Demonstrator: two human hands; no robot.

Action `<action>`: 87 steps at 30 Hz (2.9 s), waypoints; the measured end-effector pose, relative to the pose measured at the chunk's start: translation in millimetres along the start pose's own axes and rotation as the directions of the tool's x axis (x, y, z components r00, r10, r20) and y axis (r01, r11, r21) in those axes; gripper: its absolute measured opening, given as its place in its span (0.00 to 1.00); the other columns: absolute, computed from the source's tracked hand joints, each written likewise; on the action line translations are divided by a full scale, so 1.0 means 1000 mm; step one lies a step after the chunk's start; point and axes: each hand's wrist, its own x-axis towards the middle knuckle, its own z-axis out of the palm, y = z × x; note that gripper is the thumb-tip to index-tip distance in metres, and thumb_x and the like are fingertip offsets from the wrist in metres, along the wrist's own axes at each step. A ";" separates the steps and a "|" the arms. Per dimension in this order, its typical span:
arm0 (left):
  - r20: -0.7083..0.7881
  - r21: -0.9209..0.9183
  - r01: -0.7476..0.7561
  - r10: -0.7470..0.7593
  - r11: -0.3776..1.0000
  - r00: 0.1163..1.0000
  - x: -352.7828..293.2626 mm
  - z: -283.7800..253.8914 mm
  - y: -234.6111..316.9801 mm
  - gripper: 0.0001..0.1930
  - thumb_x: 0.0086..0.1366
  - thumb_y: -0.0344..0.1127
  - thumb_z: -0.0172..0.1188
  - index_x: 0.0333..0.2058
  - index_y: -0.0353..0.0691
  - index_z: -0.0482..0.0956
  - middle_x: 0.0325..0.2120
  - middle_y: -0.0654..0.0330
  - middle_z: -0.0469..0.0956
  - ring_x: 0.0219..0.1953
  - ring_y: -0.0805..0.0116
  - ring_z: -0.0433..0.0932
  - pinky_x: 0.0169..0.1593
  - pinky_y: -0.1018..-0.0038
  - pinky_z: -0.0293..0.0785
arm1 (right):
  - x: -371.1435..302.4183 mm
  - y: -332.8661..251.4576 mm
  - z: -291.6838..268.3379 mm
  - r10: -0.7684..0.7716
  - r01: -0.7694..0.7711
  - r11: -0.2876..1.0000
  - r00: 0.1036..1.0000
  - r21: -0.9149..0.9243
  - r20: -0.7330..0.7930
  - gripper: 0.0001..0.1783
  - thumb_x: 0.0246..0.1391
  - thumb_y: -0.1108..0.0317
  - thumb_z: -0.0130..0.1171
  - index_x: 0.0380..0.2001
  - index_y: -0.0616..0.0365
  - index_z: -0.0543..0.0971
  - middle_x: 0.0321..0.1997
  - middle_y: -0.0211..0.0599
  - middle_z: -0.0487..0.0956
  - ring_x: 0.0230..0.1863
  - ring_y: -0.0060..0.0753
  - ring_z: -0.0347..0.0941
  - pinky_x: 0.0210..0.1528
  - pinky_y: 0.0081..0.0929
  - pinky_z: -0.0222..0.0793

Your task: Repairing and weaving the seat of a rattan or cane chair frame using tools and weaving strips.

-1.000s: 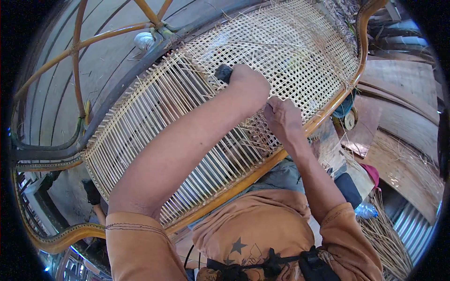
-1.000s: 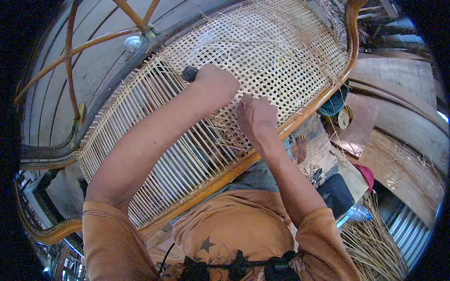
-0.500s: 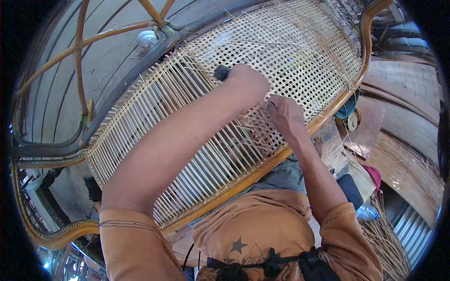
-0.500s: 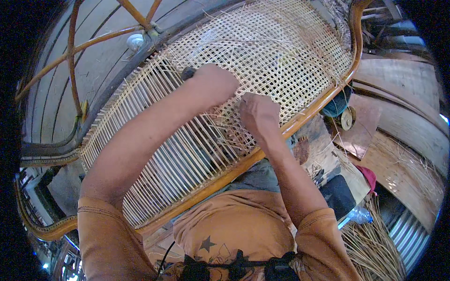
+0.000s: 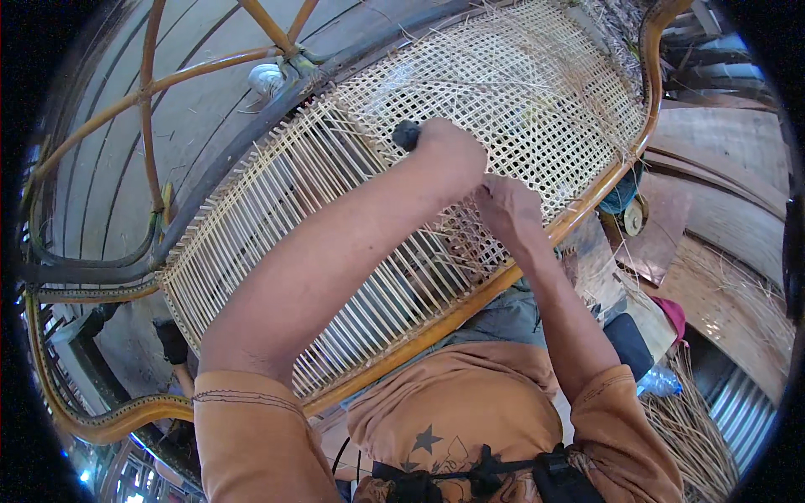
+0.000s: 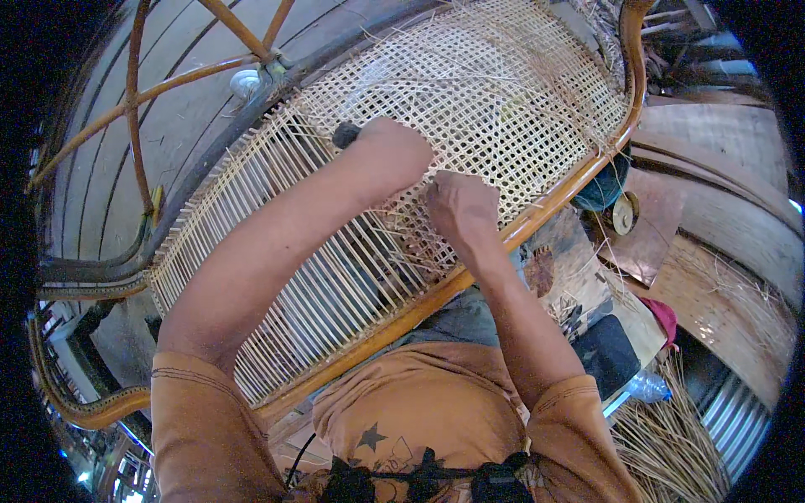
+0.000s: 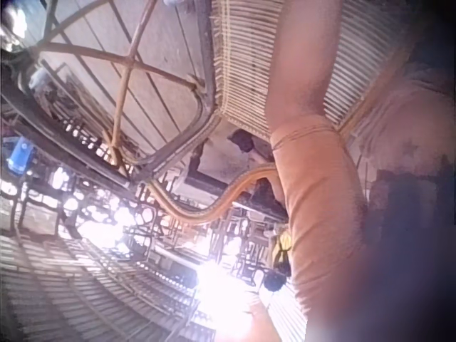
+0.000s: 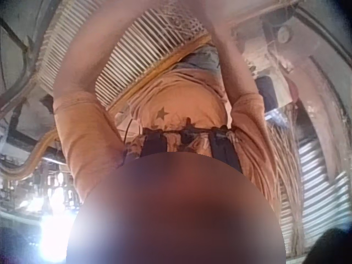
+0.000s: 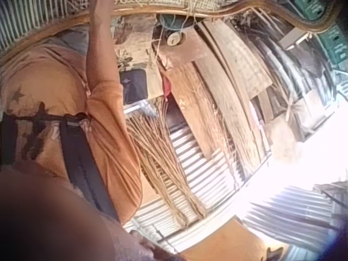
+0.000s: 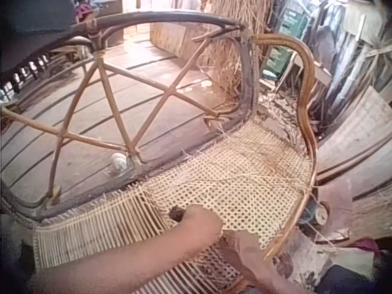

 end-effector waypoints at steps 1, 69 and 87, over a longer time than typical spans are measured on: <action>0.000 0.000 0.003 -0.003 1.000 1.000 0.000 0.003 -0.008 0.09 0.51 0.31 0.55 0.30 0.40 0.82 0.30 0.56 0.81 0.35 0.59 0.80 0.35 0.65 0.75 | -0.005 -0.003 0.005 0.032 -0.025 0.991 0.998 0.133 -0.055 0.10 0.47 0.62 0.53 0.24 0.56 0.77 0.23 0.47 0.77 0.28 0.49 0.75 0.35 0.40 0.69; -0.052 -0.284 0.239 -0.264 0.928 0.963 -0.028 0.023 -0.029 0.17 0.52 0.48 0.60 0.30 0.40 0.81 0.27 0.53 0.80 0.33 0.57 0.80 0.37 0.63 0.75 | 0.020 0.008 -0.027 -0.460 0.457 0.883 0.888 0.108 -0.002 0.04 0.46 0.70 0.56 0.26 0.59 0.74 0.27 0.41 0.71 0.32 0.46 0.69 0.35 0.37 0.67; -0.026 -0.311 0.141 -0.157 0.940 0.987 -0.024 0.038 -0.040 0.08 0.53 0.38 0.55 0.29 0.42 0.79 0.27 0.54 0.79 0.33 0.55 0.78 0.36 0.61 0.74 | 0.026 0.004 -0.027 -0.388 0.383 0.915 0.921 0.125 0.023 0.07 0.46 0.67 0.58 0.23 0.59 0.75 0.25 0.45 0.73 0.30 0.49 0.70 0.33 0.39 0.66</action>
